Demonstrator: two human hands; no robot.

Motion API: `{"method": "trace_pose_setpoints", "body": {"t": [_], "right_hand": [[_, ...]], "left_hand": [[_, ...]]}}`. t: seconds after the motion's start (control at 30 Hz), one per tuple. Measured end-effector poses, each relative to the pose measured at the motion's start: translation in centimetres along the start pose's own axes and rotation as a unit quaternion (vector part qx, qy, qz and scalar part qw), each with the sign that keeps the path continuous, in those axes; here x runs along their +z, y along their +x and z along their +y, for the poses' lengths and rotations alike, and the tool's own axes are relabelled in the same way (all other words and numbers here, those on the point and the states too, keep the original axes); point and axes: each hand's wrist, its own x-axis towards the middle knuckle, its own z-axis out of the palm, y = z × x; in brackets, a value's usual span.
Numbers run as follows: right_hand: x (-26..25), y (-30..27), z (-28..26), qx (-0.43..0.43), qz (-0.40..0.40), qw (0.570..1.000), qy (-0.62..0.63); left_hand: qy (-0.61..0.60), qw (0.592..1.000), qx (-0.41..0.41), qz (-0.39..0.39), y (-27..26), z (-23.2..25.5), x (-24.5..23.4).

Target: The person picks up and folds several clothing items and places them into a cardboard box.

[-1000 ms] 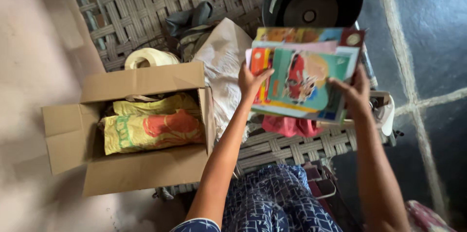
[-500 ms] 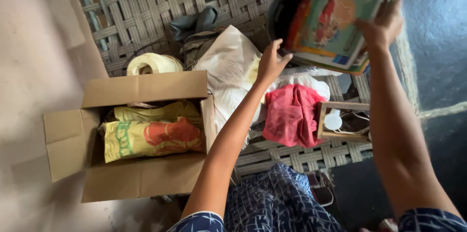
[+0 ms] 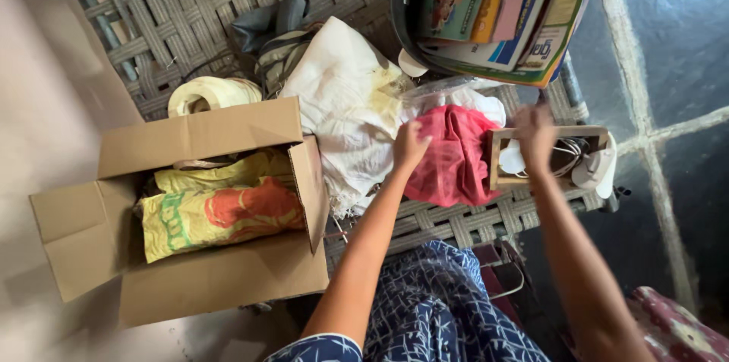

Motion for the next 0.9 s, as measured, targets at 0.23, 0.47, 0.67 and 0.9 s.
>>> {"method": "trace_pose_setpoints", "body": {"t": [0.23,0.47,0.67,0.9], "right_hand": [[6.3,-10.2,3.3,-0.126,-0.104,0.957,-0.241],[9.9,-11.2,4.3,0.096,-0.119,0.905,-0.396],[9.6,-10.9,2.7,0.168,-0.112,0.916,-0.348],[9.2,-15.1,0.0,0.139,-0.026,0.973,-0.183]], "left_hand": [[0.095,0.977,-0.143,-0.128,-3.6,-6.9,1.3],[-0.004,0.988,-0.109,-0.113,-3.2,-9.3,4.4],[-0.083,0.978,-0.149,-0.124,-2.4,-9.7,4.0],[-0.264,0.931,-0.232,-0.093,-4.3,-5.9,-2.1]]}}
